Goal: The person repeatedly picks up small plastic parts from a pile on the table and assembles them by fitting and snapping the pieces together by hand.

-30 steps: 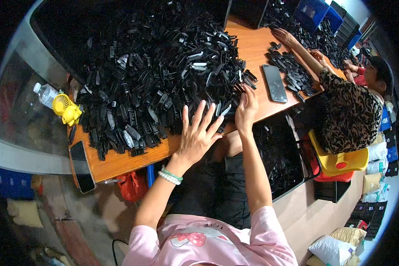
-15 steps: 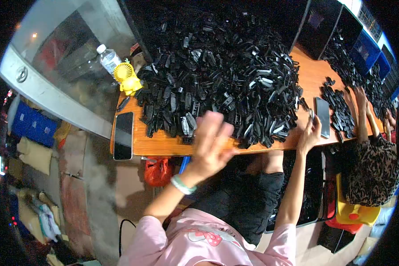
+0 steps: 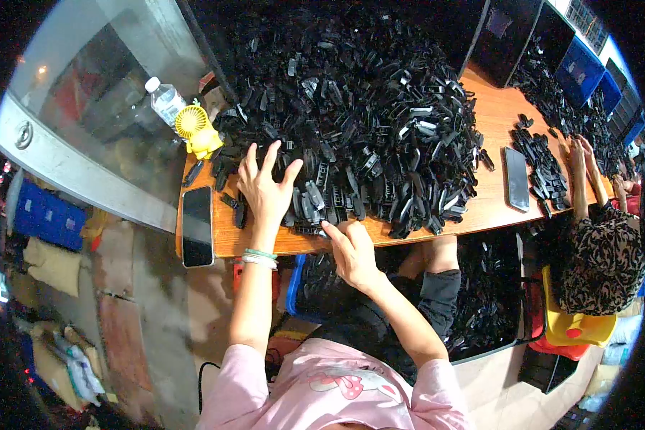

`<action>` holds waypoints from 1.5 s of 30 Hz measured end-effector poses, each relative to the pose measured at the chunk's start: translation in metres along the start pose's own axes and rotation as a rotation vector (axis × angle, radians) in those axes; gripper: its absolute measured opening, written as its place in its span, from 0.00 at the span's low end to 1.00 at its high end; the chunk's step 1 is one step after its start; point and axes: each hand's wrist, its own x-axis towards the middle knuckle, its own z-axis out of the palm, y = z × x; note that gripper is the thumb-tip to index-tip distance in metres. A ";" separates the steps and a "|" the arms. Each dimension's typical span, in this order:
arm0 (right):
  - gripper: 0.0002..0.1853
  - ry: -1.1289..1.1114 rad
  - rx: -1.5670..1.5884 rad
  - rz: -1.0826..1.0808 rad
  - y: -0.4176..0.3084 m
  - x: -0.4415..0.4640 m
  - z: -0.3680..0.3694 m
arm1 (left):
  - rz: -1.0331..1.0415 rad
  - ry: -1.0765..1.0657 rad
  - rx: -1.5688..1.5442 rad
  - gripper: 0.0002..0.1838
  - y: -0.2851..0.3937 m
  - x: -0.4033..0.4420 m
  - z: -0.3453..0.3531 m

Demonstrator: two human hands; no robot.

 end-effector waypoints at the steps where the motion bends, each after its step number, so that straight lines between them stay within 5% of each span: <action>1: 0.28 -0.003 0.005 0.034 0.001 -0.001 0.002 | -0.032 -0.015 0.016 0.26 0.007 -0.002 0.000; 8: 0.27 0.043 0.079 -0.008 0.000 0.001 -0.008 | 0.080 0.120 0.057 0.23 0.014 -0.008 -0.012; 10: 0.27 0.048 0.058 0.005 -0.004 -0.007 -0.019 | 0.184 0.207 -0.161 0.20 0.023 -0.019 -0.023; 14: 0.27 0.130 0.071 0.124 -0.020 -0.021 -0.033 | 0.196 -0.244 -0.170 0.19 0.052 -0.031 -0.046; 17: 0.27 0.119 0.241 0.345 -0.030 -0.029 -0.033 | 0.433 -0.443 0.013 0.21 0.053 -0.023 -0.056; 23: 0.19 0.035 0.516 0.659 -0.028 -0.030 -0.030 | 0.643 -0.393 0.047 0.13 0.044 -0.004 -0.049; 26: 0.18 0.089 0.445 0.630 -0.030 -0.024 -0.030 | 0.731 -0.351 0.030 0.09 0.037 0.000 -0.051; 30: 0.19 0.075 0.427 0.707 -0.032 -0.020 -0.031 | 0.620 -0.117 -0.162 0.04 0.039 -0.015 -0.055; 34: 0.18 0.089 0.781 0.996 -0.046 -0.013 -0.053 | -0.273 -0.516 -1.131 0.15 0.067 -0.073 -0.074; 35: 0.19 0.139 0.767 0.893 -0.050 -0.013 -0.057 | -0.308 -0.683 -1.175 0.25 0.076 -0.079 -0.085; 36: 0.19 0.157 0.807 0.860 -0.052 -0.014 -0.065 | -0.386 -0.799 -1.180 0.24 0.084 -0.084 -0.094; 38: 0.18 0.130 0.813 0.785 -0.058 -0.013 -0.080 | -0.122 -0.825 -1.081 0.19 0.080 -0.098 -0.091; 45: 0.19 -0.132 0.531 0.628 -0.067 -0.010 -0.100 | 0.065 -0.669 -0.963 0.14 0.089 -0.094 -0.099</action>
